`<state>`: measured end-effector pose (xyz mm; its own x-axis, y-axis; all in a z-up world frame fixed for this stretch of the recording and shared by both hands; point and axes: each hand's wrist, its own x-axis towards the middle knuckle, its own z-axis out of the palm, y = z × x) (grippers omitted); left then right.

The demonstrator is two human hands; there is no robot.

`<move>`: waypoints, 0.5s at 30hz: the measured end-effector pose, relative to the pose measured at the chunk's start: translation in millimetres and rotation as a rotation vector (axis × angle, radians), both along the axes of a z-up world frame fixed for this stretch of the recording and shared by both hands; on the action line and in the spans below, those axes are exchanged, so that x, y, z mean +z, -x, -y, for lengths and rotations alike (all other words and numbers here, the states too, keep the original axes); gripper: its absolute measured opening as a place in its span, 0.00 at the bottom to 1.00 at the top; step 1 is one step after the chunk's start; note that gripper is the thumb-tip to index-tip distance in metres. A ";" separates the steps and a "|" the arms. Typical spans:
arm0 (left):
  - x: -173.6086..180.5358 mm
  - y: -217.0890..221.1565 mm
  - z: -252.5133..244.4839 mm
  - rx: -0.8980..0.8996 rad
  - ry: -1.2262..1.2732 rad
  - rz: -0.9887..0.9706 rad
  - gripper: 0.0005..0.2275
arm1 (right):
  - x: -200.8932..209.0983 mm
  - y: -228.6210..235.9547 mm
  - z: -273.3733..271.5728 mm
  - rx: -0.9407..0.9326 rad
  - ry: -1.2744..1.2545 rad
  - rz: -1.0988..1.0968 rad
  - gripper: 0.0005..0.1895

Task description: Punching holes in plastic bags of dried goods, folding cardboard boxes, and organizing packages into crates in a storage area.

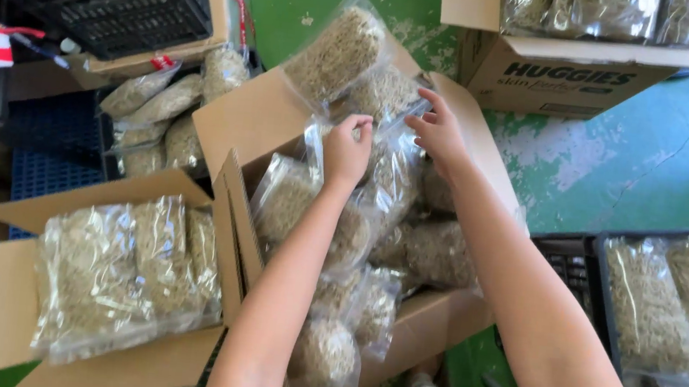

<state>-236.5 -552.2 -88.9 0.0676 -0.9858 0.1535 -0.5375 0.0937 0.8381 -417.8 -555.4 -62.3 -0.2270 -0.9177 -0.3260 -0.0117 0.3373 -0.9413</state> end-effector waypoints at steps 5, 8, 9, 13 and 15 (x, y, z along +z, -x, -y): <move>44.4 8.8 34.1 -0.104 -0.051 0.367 0.18 | 0.4 -4.7 79.5 0.216 -0.029 -0.467 0.38; 63.5 14.0 69.2 -0.242 -0.001 0.663 0.27 | -11.5 -3.5 119.7 0.326 -0.080 -0.664 0.53; 67.0 15.1 80.2 -0.239 -0.006 0.666 0.27 | -1.7 -5.4 119.2 0.331 -0.081 -0.660 0.53; 59.7 26.7 108.5 -0.245 -0.010 0.906 0.30 | -22.6 9.2 123.5 0.513 -0.182 -0.721 0.50; 39.3 25.5 117.5 -0.228 -0.012 0.882 0.23 | -42.2 14.9 126.7 0.501 -0.115 -0.636 0.46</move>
